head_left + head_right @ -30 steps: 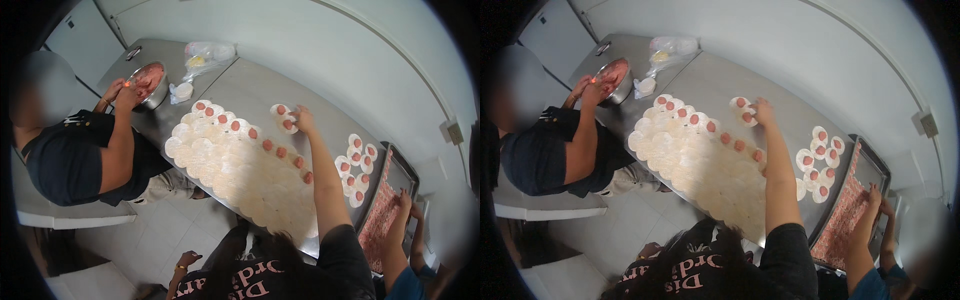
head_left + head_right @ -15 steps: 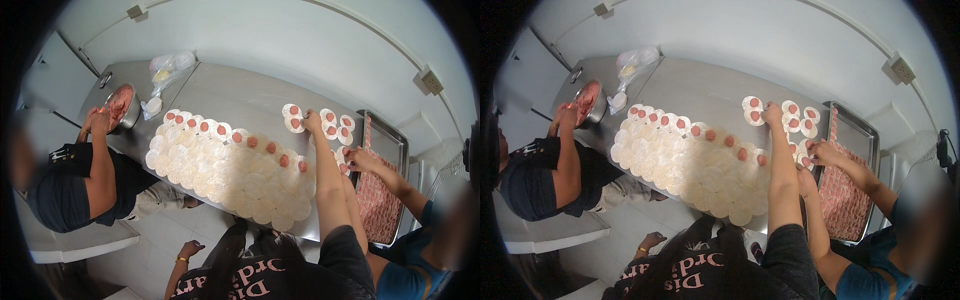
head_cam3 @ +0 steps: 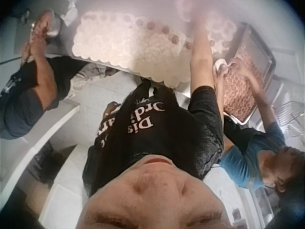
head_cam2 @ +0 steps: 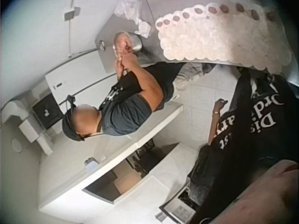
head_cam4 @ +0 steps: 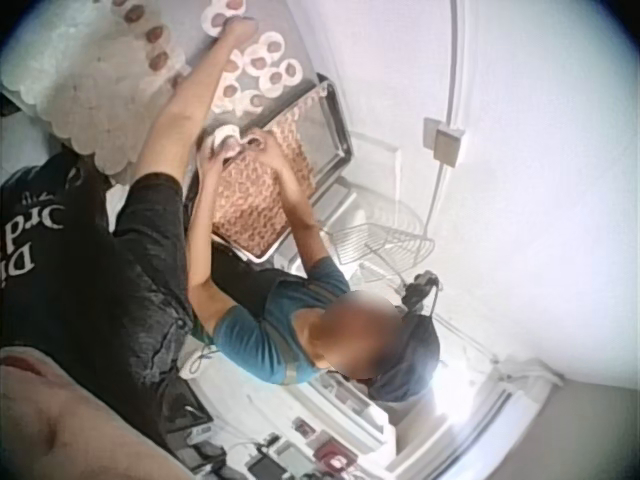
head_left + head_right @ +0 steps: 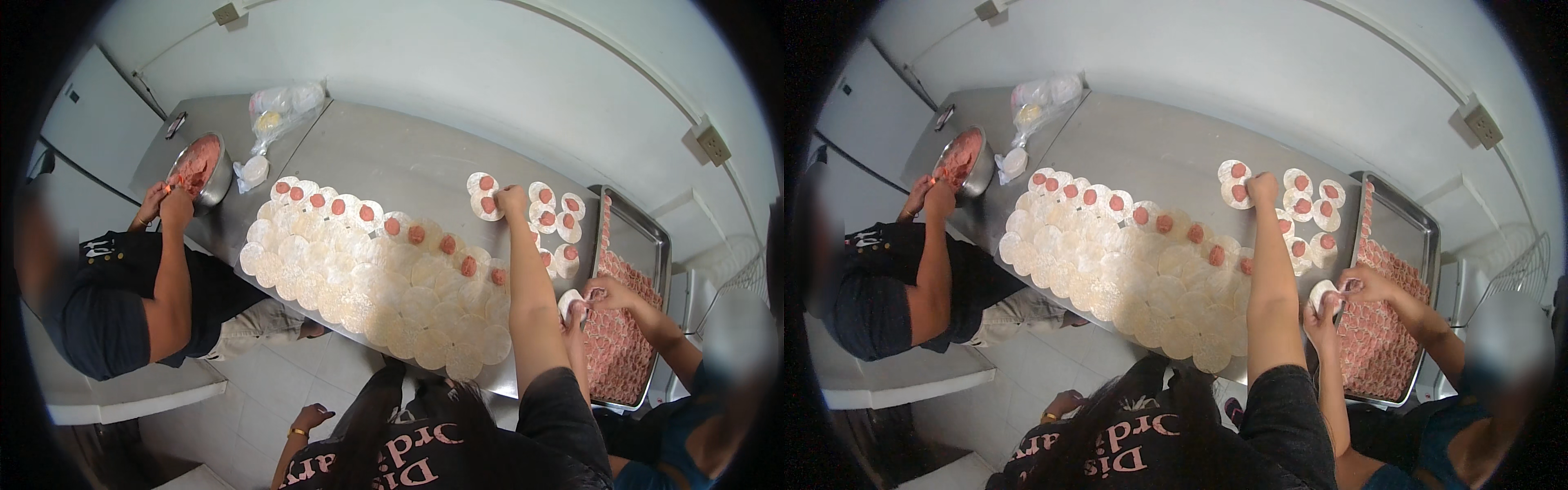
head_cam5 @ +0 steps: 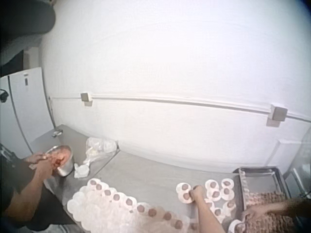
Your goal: The person places small portions of pink filling onto round wrappers laid out on a stainless steel table, folds each wrapper to enclose the filling, and places the finished dumplings onto a metal tray. A coworker also assembles dumplings nearby.
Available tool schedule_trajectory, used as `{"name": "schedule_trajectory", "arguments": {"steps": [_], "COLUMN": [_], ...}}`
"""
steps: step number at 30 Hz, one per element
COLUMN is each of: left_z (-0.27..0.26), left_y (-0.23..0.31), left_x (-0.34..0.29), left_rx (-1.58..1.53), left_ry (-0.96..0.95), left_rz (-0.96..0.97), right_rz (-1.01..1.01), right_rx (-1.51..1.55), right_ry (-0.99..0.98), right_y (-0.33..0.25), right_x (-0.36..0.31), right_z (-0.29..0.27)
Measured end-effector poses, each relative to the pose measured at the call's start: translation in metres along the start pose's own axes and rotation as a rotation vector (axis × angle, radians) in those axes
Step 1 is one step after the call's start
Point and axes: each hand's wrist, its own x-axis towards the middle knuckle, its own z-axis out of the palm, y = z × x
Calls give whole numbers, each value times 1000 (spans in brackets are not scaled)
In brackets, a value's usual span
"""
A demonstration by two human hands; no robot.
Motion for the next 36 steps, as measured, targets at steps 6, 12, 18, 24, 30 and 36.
{"name": "schedule_trajectory", "arguments": {"steps": [6, 12, 18, 24, 30, 36], "left_z": [-7, -10, -7, -10, -11, -12], "left_y": [12, 15, 8, 12, 16, 37], "left_x": [0, -3, 2, -5, -1, 25], "left_rx": [-18, 8, 40, 39, 109, 194], "left_ry": [18, 27, 26, 3, -30, -76], "left_rz": [-10, 22, 138, 98, 120, 211], "right_rz": [-4, 102, 228, 320, 236, 196], "right_rx": [-26, 522, 1066, 1558, 1835, 1821], "right_ry": [-29, -130, -294, -333, -298, -381], "right_y": [-3, -3, 16, 29, 38, 101], "right_x": [-1, 5, 4, -13, -28, -104], "right_z": [-2, -8, -13, -25, -66, -152]}}
